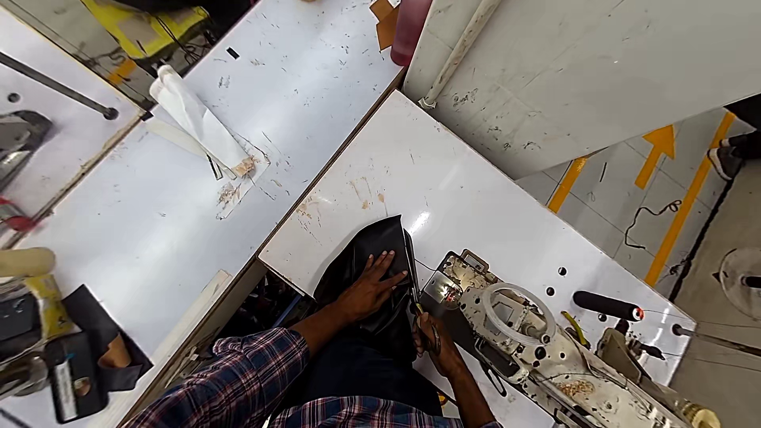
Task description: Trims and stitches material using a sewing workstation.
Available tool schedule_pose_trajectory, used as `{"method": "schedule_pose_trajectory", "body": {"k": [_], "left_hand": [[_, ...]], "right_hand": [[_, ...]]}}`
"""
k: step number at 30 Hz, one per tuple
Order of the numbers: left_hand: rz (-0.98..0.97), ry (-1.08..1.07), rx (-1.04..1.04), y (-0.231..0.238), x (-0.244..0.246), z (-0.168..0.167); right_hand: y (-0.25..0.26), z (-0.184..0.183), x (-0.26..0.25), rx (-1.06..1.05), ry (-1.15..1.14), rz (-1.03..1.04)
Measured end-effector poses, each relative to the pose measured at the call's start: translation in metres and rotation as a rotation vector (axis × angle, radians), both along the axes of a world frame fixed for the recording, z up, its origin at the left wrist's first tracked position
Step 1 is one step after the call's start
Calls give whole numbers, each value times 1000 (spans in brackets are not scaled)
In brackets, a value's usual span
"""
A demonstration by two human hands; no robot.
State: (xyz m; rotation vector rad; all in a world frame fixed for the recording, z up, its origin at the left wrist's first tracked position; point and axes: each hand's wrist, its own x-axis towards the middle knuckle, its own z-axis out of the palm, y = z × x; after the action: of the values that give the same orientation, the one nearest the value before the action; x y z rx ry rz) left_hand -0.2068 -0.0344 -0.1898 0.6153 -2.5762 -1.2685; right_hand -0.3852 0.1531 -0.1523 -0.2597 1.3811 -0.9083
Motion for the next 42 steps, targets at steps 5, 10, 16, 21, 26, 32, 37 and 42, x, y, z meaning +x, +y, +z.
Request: {"method": "schedule_pose_trajectory", "body": {"k": [5, 10, 16, 21, 26, 32, 37, 42], "left_hand": [[1, 7, -3, 0, 0, -1], [-2, 12, -1, -1, 0, -1], [0, 27, -6, 0, 1, -4], [-3, 17, -4, 0, 1, -3], [2, 2, 9, -1, -1, 0], [-2, -4, -4, 0, -1, -1], [-3, -22, -5, 0, -2, -3], [-4, -24, -2, 0, -2, -3]], "right_hand": [[0, 0, 1, -6, 6, 8], [-1, 0, 1, -5, 36, 26], [-1, -1, 1, -2, 56, 30], [-1, -2, 1, -8, 47, 30], [-1, -1, 0, -5, 35, 35], [0, -2, -3, -14, 29, 44], [1, -4, -4, -12, 23, 49], [0, -2, -5, -11, 23, 50]]}}
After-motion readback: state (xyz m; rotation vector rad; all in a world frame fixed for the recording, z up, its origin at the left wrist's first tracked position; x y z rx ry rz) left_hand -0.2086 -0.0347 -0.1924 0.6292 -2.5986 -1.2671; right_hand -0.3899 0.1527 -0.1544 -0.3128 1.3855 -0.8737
